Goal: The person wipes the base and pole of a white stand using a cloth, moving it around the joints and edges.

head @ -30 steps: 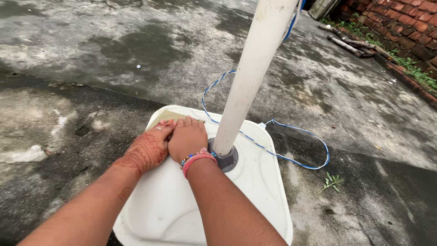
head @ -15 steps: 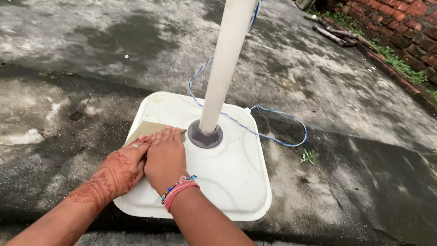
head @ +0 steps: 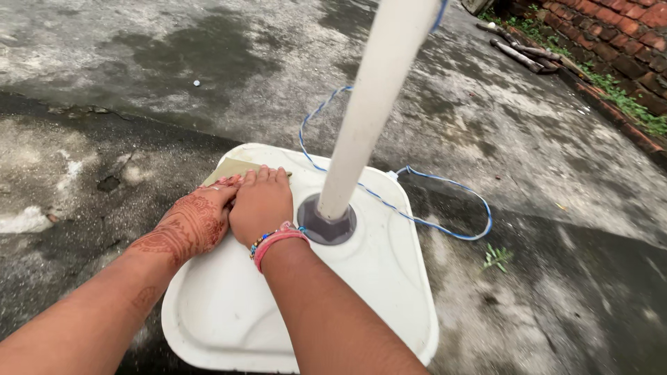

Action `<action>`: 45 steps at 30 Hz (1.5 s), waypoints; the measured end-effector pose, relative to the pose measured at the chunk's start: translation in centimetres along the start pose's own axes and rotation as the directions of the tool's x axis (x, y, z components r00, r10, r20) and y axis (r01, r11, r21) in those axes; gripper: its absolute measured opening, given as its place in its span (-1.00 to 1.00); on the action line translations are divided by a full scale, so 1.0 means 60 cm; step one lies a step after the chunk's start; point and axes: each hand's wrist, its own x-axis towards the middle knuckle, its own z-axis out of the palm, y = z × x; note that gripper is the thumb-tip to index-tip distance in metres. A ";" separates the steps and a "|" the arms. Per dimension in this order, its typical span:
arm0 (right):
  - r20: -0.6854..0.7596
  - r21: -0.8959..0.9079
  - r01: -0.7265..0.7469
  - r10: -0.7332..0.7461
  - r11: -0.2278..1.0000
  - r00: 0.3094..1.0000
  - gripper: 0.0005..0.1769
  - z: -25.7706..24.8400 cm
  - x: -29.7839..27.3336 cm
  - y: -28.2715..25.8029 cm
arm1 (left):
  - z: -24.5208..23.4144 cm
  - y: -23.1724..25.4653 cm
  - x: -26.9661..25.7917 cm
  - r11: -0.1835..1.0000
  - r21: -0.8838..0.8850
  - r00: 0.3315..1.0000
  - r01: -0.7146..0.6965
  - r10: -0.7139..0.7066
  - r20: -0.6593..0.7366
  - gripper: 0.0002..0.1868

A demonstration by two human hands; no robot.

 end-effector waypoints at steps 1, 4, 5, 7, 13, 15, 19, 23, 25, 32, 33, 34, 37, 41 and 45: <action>-0.001 0.000 0.004 -0.004 1.000 1.000 -0.27 0.009 0.011 0.002 | 0.001 -0.005 0.006 1.000 0.000 1.000 0.003 -0.003 -0.003 -0.46; -0.066 0.072 0.006 -0.002 0.997 0.998 -0.35 0.030 0.047 0.000 | 0.005 -0.024 0.024 1.000 0.012 0.999 0.022 -0.021 -0.029 -0.43; -0.036 0.130 -0.005 0.009 0.992 0.999 -0.40 0.036 0.051 0.004 | 0.011 -0.027 0.030 0.998 0.040 0.999 0.047 -0.046 -0.016 -0.43; -0.022 0.188 -0.005 0.009 0.982 1.000 -0.45 0.045 0.061 0.011 | 0.019 -0.035 0.046 0.994 0.075 0.997 0.077 -0.075 -0.019 -0.44; -0.121 0.218 0.074 -0.048 0.973 0.991 -0.38 0.049 0.050 0.022 | 0.037 -0.029 0.051 0.955 0.288 0.994 0.070 -0.092 0.064 -0.20; -0.083 0.212 0.073 -0.057 0.975 0.995 -0.36 0.040 0.029 0.015 | 0.041 -0.021 0.023 0.960 0.271 0.993 0.075 -0.098 0.071 -0.25; -0.034 0.127 0.091 -0.088 0.988 0.996 -0.32 0.005 -0.023 -0.008 | 0.018 0.007 -0.051 0.979 0.193 0.997 0.061 -0.069 0.033 -0.28; 0.018 0.086 0.098 -0.100 0.991 0.995 -0.31 -0.030 -0.080 -0.035 | -0.007 0.042 -0.115 0.979 0.172 0.986 0.108 -0.127 0.105 -0.30; 0.033 0.080 0.100 -0.103 0.992 0.994 -0.31 -0.039 -0.102 -0.042 | -0.012 0.058 -0.131 0.976 0.179 0.980 0.127 -0.151 0.131 -0.32; -0.005 0.206 0.072 -0.072 0.976 0.997 -0.33 -0.036 -0.102 -0.038 | -0.023 0.059 -0.129 0.970 0.206 0.971 0.128 -0.165 0.175 -0.28; -0.028 0.219 0.067 -0.062 0.973 0.998 -0.34 -0.034 -0.093 -0.035 | -0.023 0.055 -0.118 0.978 0.176 0.978 0.115 -0.142 0.154 -0.27; -0.025 0.219 0.063 -0.059 0.974 0.998 -0.34 -0.029 -0.083 -0.031 | -0.021 0.050 -0.106 0.978 0.175 0.977 0.112 -0.140 0.158 -0.27; -0.053 0.195 0.058 -0.049 0.979 0.997 -0.35 -0.009 -0.045 -0.019 | -0.019 0.033 -0.063 0.986 0.137 0.988 0.093 -0.108 0.111 -0.31; -0.050 0.179 0.037 -0.028 0.983 0.998 -0.39 0.021 0.023 0.005 | -0.032 0.017 0.012 0.981 0.148 0.973 0.123 -0.148 0.175 -0.33; -0.050 0.185 0.021 -0.012 0.982 0.999 -0.44 0.056 0.087 0.027 | -0.041 0.004 0.082 0.973 0.206 0.979 0.099 -0.133 0.155 -0.32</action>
